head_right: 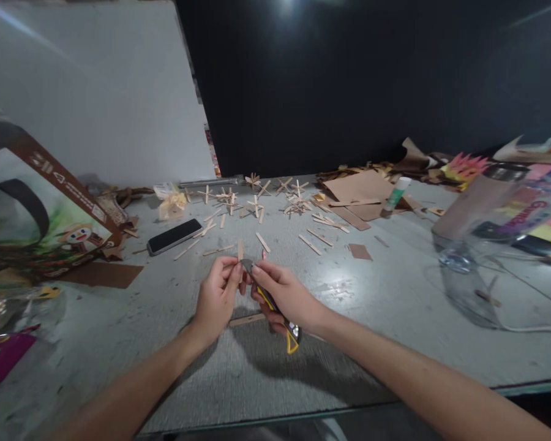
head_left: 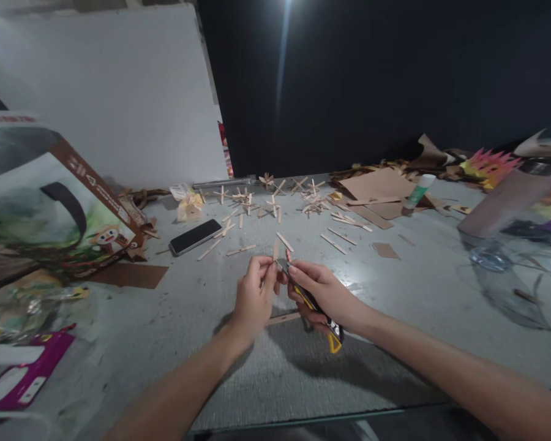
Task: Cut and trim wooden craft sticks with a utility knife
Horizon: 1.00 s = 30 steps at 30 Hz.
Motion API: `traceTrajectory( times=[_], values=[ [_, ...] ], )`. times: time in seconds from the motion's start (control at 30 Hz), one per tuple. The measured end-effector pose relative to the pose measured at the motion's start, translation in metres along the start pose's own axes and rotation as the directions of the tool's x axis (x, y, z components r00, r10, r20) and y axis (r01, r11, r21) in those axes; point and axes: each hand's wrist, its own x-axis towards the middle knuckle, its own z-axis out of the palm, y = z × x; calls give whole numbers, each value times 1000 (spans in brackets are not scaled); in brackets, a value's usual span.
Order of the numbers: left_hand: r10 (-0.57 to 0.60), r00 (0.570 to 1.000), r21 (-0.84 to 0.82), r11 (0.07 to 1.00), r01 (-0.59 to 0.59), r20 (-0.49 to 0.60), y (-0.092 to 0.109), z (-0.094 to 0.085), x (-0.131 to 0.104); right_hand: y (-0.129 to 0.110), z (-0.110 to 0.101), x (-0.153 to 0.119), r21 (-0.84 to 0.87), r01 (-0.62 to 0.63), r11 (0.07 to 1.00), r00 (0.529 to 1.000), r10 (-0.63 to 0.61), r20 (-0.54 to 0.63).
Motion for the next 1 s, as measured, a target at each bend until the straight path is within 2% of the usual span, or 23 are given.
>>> traceTrajectory(
  times=[0.1,0.2,0.27,0.33,0.37,0.43,0.5,0.57,0.63,0.7,0.77,0.93,1.0],
  values=[
    [12,1000,11,1000,-12,-4,0,0,0,0,0,1,91,-23,996,999,21,29],
    [8,1000,18,1000,-7,-5,0,0,0,3,0,1,109,-6,994,999,1,42],
    [-4,1000,32,999,4,-9,0,0,-1,4,-1,0,42,55,998,998,-56,15],
    [-16,1000,43,999,16,0,1,0,-3,4,-2,-1,-131,171,976,981,-181,-71],
    [-22,1000,45,999,21,10,1,0,-3,4,-3,-1,-264,238,934,953,-277,-120],
    [-32,999,39,999,30,36,1,1,-4,4,-7,-1,-555,331,763,846,-501,-184],
    [-41,998,39,998,38,57,1,3,-5,5,-11,1,-759,346,552,716,-678,-166],
    [-47,996,45,998,43,82,1,4,-5,9,-15,5,-841,347,415,652,-751,-102],
    [-44,992,41,998,39,121,2,4,-6,14,-19,8,-868,364,338,640,-768,-31],
    [-33,988,29,999,29,150,3,4,-7,19,-21,10,-879,369,302,643,-766,6],
    [-21,987,27,1000,17,161,3,3,-8,21,-22,12,-884,364,292,642,-767,12],
    [-6,981,50,999,-4,195,1,3,-8,20,-21,13,-874,395,281,603,-798,16],
    [-9,981,59,998,-3,195,0,3,-8,20,-21,14,-870,397,292,610,-792,12]
  ],
)
